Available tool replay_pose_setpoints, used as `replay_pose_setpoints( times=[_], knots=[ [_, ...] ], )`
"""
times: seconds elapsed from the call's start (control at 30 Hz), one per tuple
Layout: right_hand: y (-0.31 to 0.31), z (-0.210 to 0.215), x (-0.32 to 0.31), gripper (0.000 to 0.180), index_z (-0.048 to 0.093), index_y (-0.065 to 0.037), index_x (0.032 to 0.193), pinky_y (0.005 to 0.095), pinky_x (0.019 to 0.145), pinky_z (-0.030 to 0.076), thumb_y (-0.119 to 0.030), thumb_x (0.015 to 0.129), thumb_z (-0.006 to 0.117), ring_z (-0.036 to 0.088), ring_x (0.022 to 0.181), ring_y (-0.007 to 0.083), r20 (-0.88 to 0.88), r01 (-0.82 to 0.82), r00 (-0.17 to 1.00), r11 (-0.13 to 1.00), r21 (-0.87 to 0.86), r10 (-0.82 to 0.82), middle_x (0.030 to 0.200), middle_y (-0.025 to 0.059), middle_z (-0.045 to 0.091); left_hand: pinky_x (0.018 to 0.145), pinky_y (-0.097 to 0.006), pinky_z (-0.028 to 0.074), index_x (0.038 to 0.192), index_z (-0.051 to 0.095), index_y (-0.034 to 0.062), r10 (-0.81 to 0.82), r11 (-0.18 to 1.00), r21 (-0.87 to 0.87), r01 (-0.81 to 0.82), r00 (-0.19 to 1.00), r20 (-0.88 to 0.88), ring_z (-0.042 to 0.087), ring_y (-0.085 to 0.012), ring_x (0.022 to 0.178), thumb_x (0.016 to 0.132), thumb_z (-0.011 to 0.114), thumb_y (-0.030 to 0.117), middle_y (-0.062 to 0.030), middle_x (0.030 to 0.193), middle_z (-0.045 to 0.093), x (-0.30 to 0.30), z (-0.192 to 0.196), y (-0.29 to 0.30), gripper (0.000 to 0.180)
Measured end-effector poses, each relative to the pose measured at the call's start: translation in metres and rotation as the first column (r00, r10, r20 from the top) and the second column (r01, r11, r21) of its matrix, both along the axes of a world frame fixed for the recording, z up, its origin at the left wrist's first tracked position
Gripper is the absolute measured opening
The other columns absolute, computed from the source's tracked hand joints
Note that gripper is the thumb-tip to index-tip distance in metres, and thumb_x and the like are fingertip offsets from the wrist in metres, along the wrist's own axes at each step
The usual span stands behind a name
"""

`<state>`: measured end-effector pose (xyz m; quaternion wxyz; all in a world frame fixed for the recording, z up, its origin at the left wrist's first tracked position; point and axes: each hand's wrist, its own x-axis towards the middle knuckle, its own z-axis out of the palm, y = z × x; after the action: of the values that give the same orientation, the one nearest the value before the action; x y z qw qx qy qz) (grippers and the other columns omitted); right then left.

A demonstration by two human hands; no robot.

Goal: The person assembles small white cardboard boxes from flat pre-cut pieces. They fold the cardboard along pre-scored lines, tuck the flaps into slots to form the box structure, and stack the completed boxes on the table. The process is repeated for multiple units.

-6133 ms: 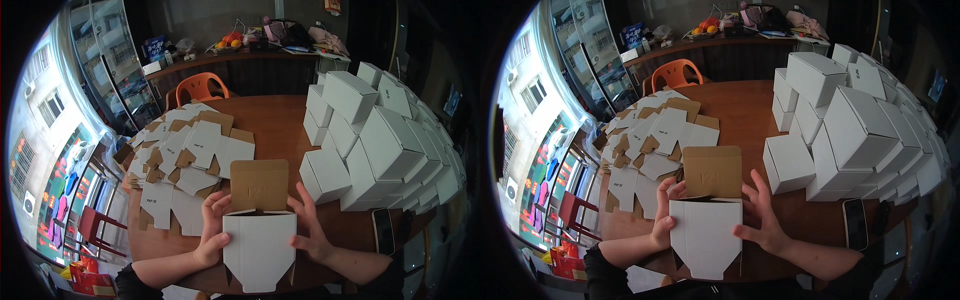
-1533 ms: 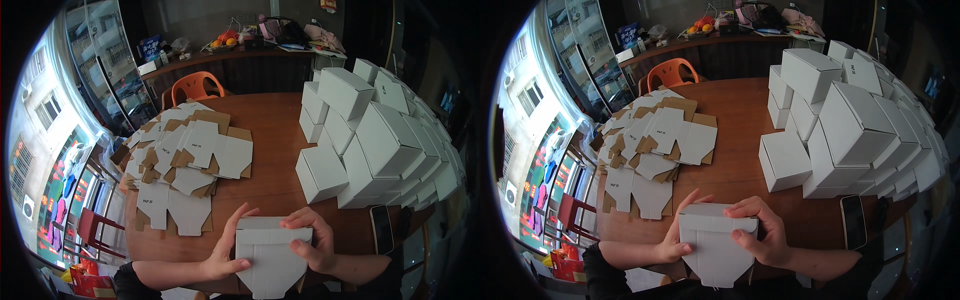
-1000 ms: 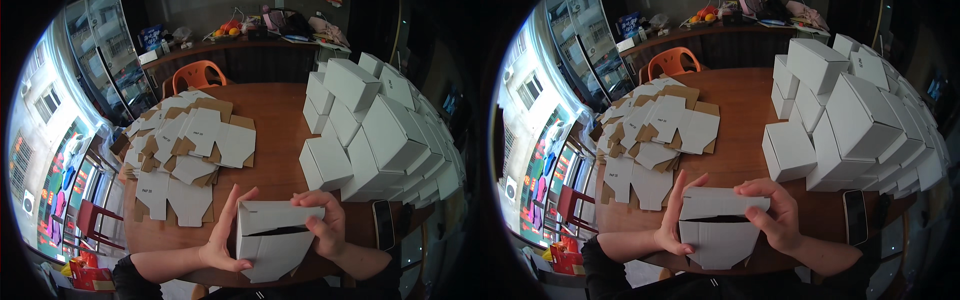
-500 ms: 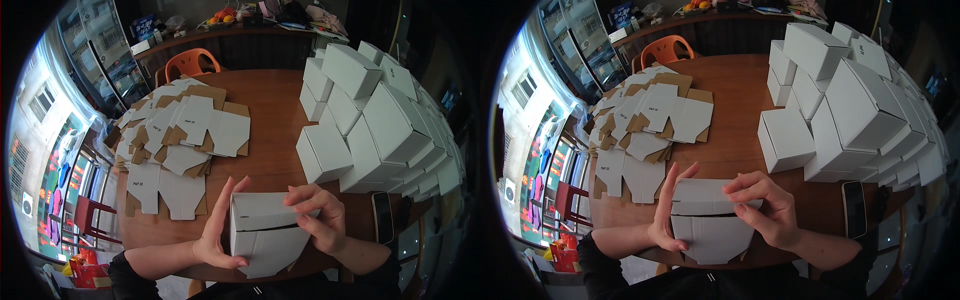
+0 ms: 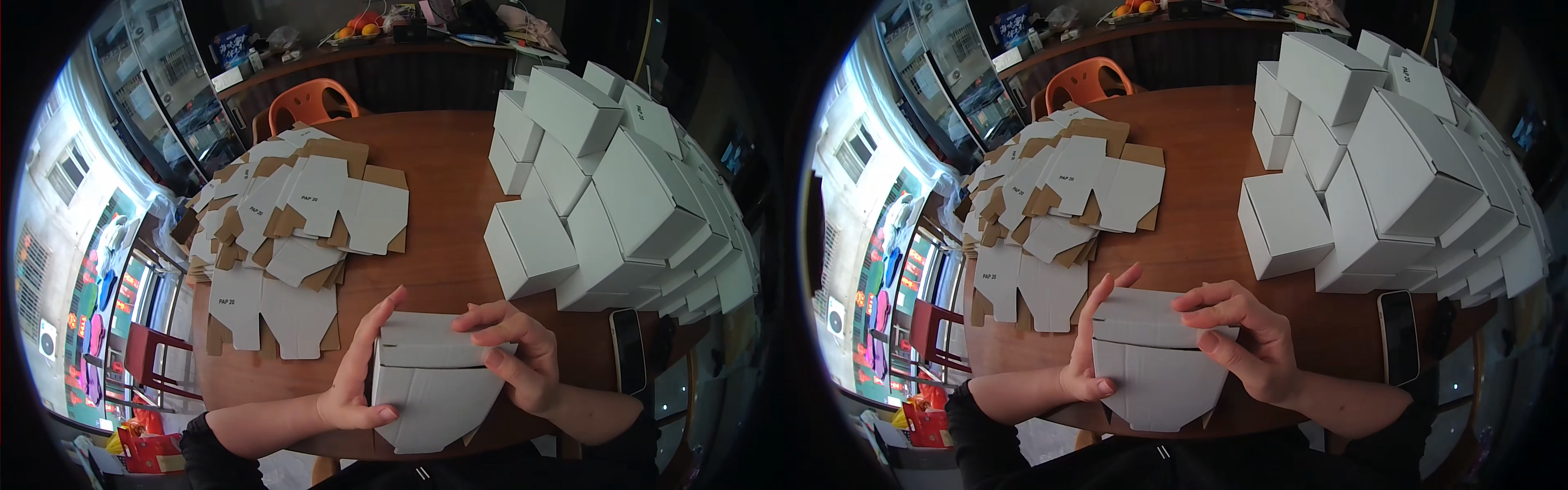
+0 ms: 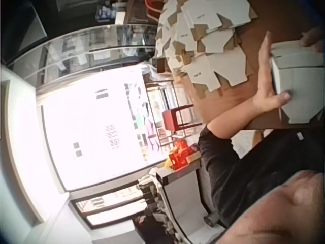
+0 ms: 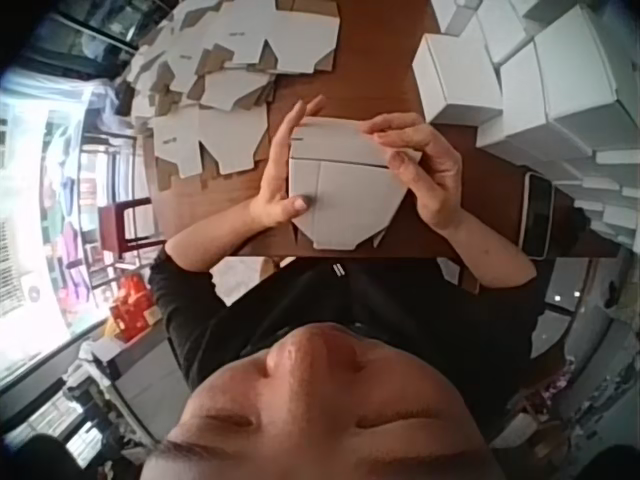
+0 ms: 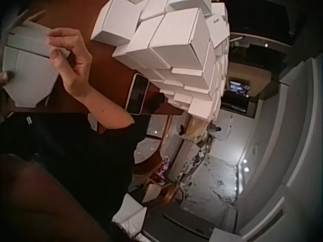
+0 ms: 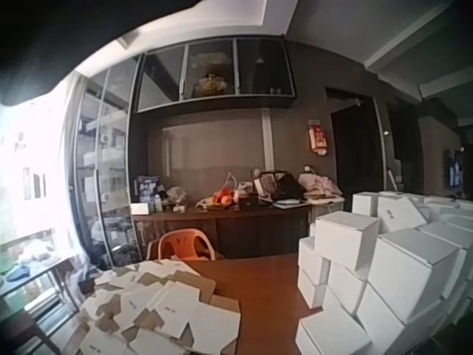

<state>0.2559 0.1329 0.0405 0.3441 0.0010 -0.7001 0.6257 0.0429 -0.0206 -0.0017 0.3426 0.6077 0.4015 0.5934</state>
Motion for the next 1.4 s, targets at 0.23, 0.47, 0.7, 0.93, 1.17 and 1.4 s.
replay_pose_setpoints(
  times=[0.23,0.47,0.7,0.93,1.17,1.4],
  knots=[
    [-0.002,-0.001,-0.002,0.019,0.067,-0.005,0.118,0.0358,0.101,0.047,-0.008,0.1,0.063,0.058,0.122,0.0222,0.042,0.03,0.999,0.999,0.035,-0.031,0.131,0.0137,0.063,0.123,-0.053,0.013,0.162,0.005,-0.0015,0.111,0.993,0.036,-0.108,0.991,-0.078,0.011,-0.0406,0.156,0.088,0.06,0.05,-0.0288,0.168,-0.001,0.002,0.002,0.001,0.106],
    [-0.006,0.0,-0.006,0.026,0.067,-0.004,0.124,0.0365,0.104,0.045,-0.015,0.101,0.065,0.055,0.126,0.023,0.055,0.054,0.997,0.994,0.098,-0.06,0.133,0.0127,0.061,0.123,-0.052,0.013,0.16,0.018,0.0019,0.157,0.976,0.181,-0.122,0.97,-0.188,0.011,-0.0436,0.155,0.089,0.056,0.037,-0.0317,0.167,0.003,-0.005,0.0,0.001,0.088],
    [-0.007,0.001,-0.005,0.026,0.069,-0.005,0.124,0.0365,0.104,0.045,-0.019,0.102,0.064,0.054,0.126,0.0232,0.056,0.078,0.995,0.99,0.118,-0.085,0.134,0.0128,0.061,0.121,-0.049,0.017,0.153,0.025,0.0016,0.108,0.979,0.186,-0.08,0.983,-0.147,0.016,-0.0422,0.154,0.086,0.058,0.028,-0.0347,0.164,0.01,-0.004,0.002,0.0,0.079],
    [-0.008,-0.004,-0.007,0.026,0.07,-0.005,0.122,0.0354,0.101,0.046,-0.022,0.105,0.06,0.055,0.124,0.0226,0.052,0.093,0.994,0.993,0.079,-0.097,0.133,0.0147,0.061,0.12,-0.052,0.018,0.15,0.027,0.0012,0.127,0.983,0.14,-0.115,0.989,-0.08,0.021,-0.042,0.151,0.086,0.059,0.027,-0.0339,0.163,0.016,0.0,0.002,0.0,0.075],
    [-0.009,-0.003,-0.006,0.029,0.073,-0.004,0.117,0.0347,0.098,0.047,-0.025,0.107,0.056,0.055,0.123,0.0219,0.075,0.088,0.993,0.992,0.089,-0.095,0.132,0.0158,0.061,0.12,-0.062,0.017,0.135,0.04,0.0022,0.205,0.958,0.245,-0.147,0.951,-0.233,0.029,-0.046,0.145,0.089,0.06,0.027,-0.0303,0.15,0.04,-0.004,0.004,0.002,0.055],
    [-0.009,-0.003,-0.003,0.032,0.076,-0.004,0.109,0.0331,0.096,0.046,-0.028,0.107,0.055,0.054,0.121,0.0203,0.089,0.093,0.99,0.987,0.134,-0.105,0.133,0.0148,0.06,0.117,-0.064,0.019,0.127,0.039,0.0066,0.205,0.96,0.243,-0.139,0.941,-0.271,0.028,-0.0464,0.145,0.091,0.055,0.031,-0.0297,0.142,0.045,-0.003,0.004,0.001,0.046]
  ],
)
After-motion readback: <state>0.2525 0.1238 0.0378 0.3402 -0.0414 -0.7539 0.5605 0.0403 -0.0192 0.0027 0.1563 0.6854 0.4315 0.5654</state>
